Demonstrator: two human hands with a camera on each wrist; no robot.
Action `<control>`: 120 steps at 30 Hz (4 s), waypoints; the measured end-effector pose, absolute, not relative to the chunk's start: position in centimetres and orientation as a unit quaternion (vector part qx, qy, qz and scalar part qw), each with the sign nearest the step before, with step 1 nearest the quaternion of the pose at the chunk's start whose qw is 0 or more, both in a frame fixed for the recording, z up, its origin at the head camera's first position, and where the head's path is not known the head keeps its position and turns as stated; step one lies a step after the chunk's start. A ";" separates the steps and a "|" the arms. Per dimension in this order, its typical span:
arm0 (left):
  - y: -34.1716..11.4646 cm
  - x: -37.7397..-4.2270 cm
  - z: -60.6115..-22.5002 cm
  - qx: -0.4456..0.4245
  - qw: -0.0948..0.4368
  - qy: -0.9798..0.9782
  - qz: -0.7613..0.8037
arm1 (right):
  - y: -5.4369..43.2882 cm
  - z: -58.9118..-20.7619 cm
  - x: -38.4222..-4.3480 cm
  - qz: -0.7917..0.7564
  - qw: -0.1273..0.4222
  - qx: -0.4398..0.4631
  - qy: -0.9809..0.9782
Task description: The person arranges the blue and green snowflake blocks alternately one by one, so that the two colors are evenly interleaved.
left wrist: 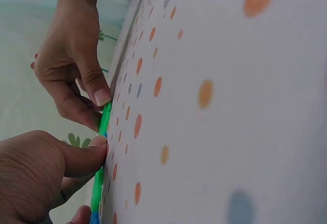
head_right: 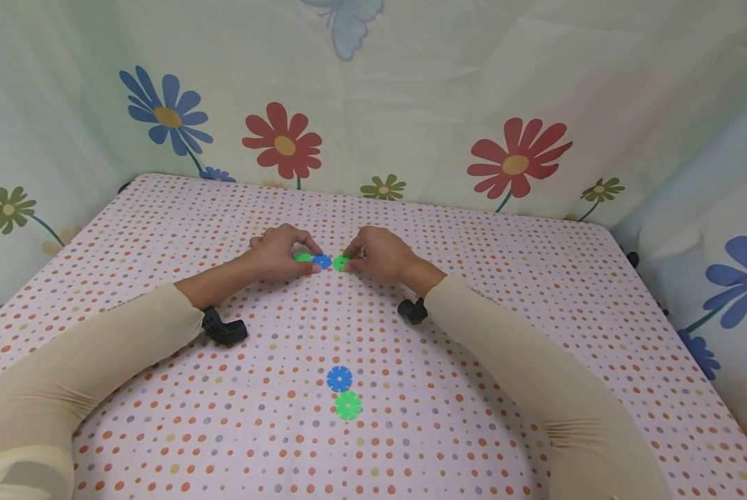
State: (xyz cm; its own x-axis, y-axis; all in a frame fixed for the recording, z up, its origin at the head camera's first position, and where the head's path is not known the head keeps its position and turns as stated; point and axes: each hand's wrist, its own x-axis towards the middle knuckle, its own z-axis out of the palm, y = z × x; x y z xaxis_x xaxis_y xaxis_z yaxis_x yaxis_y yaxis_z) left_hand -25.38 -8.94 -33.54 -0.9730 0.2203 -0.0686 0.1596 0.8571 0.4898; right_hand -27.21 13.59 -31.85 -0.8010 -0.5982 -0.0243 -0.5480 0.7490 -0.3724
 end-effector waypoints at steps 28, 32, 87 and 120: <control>-9.0 -25.5 -33.7 0.104 0.064 0.962 0.243 | 13.7 -31.8 -26.9 -0.165 0.042 -0.337 0.926; -9.1 -25.6 -33.7 0.108 0.059 0.961 0.246 | 13.6 -31.8 -26.9 -0.169 0.041 -0.334 0.926; -6.4 -25.4 -33.3 0.162 0.072 0.957 0.230 | 16.5 -31.4 -12.1 -0.153 0.080 -0.498 0.850; -6.3 -25.0 -33.4 0.157 0.051 0.956 0.244 | 15.4 -31.1 -12.7 -0.116 0.142 -0.475 0.860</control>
